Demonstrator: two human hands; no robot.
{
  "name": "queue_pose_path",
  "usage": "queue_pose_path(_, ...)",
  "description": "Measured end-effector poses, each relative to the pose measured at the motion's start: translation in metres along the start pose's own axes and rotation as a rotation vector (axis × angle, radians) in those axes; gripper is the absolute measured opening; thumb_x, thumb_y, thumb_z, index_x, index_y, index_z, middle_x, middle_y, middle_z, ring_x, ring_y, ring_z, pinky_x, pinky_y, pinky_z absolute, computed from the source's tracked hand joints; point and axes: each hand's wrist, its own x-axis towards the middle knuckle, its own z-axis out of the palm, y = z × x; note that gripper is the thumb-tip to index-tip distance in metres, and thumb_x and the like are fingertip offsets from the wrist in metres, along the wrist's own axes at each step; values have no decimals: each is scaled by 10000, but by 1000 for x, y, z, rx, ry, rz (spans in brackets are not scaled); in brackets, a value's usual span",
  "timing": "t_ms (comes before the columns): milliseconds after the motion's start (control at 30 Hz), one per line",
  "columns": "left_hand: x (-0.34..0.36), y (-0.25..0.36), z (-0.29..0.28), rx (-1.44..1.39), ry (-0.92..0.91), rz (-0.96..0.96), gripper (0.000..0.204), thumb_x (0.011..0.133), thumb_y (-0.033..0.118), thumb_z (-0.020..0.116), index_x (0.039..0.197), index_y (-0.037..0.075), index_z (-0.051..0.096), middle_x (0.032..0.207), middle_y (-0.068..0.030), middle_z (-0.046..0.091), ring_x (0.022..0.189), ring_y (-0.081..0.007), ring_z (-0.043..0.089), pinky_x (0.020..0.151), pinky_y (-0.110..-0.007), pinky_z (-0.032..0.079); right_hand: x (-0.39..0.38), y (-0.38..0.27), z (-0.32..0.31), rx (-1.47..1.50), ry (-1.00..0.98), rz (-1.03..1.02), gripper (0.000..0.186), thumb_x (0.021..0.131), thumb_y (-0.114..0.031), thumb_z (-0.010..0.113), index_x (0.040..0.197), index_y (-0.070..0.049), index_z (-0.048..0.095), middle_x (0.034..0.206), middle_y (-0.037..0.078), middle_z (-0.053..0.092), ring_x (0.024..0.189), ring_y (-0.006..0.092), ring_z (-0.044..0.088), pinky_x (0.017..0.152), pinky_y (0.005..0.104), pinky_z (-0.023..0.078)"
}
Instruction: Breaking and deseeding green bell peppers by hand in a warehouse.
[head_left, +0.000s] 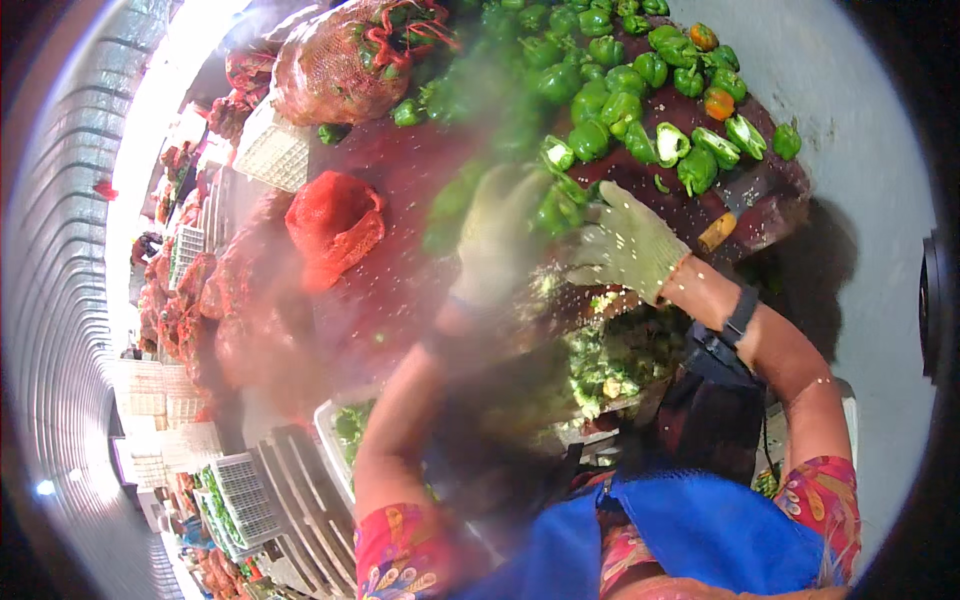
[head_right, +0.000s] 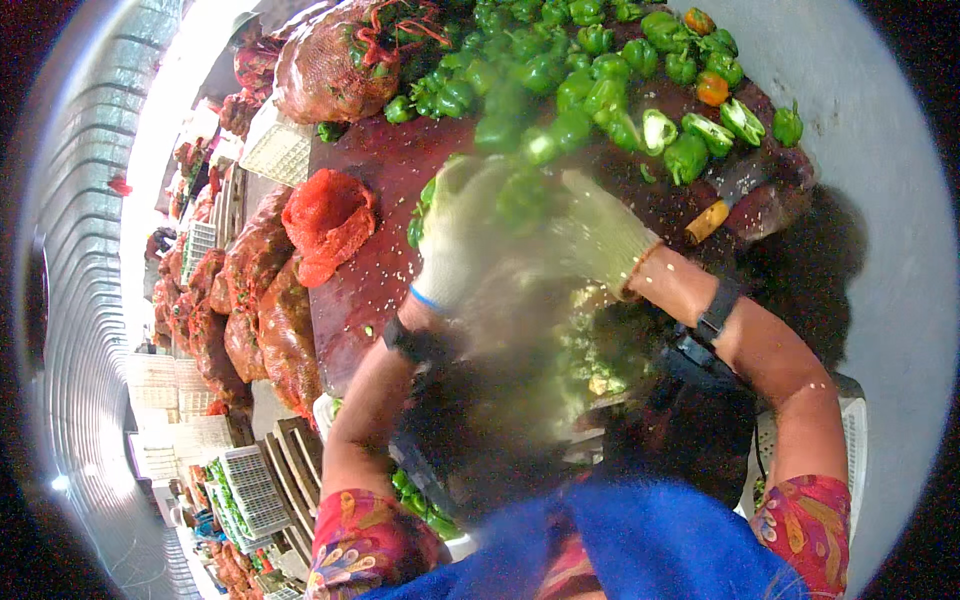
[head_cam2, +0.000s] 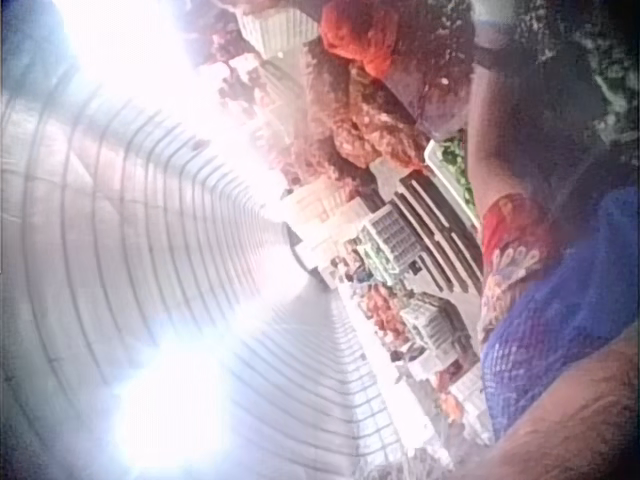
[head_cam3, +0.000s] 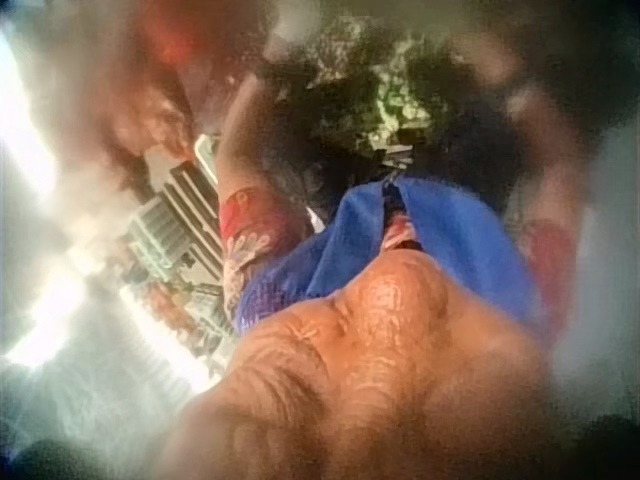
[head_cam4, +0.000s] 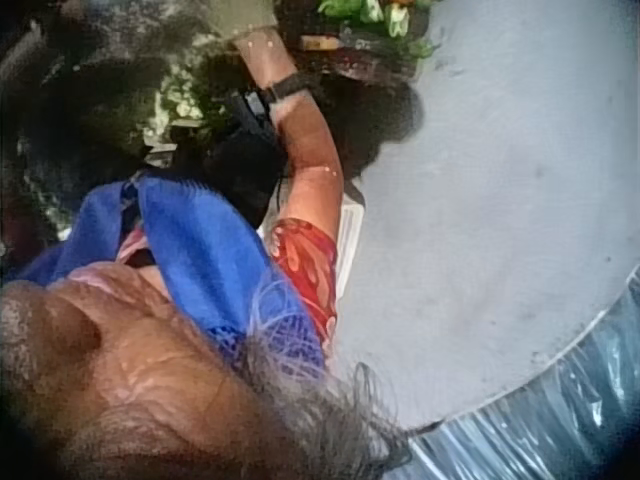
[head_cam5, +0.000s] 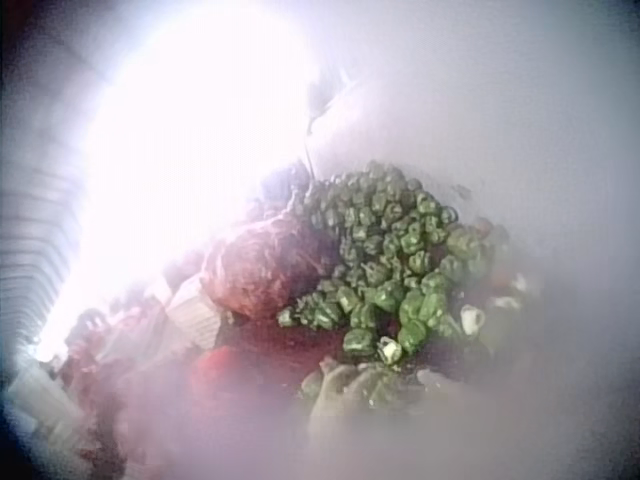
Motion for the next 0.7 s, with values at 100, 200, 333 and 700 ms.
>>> queue_pose_path(100,-41,33,3,-42,-74,-54,675,724,-12,744,1346,114,511,1371,-228,413,1213,-387,495,1010,-422,455,26,20,-35,59,-245,-136,548,906,-379,622,1323,-48,494,1276,131,554,1106,247,586,920,422,513)
queue_pose_path(200,-71,42,15,-118,-36,-84,737,735,-60,704,1405,109,447,1430,-236,368,1302,-391,434,1058,-429,417,38,47,-54,-689,-140,-570,457,848,-29,611,1296,-47,521,1257,92,571,1131,159,554,938,312,488)
queue_pose_path(333,-98,62,16,-199,-45,-341,789,805,-58,581,1508,119,268,1492,-236,319,1371,-353,370,1093,-416,380,11,62,-36,-441,-198,-362,514,824,61,615,1313,-63,518,1243,57,574,1123,126,551,934,283,485)
queue_pose_path(700,-171,108,-4,-767,-151,-777,732,902,261,653,1477,26,266,1318,-195,487,1149,-257,540,917,-353,501,6,65,-29,-655,-100,-572,522,886,-169,422,1390,-38,459,1162,61,603,984,138,590,870,262,494)
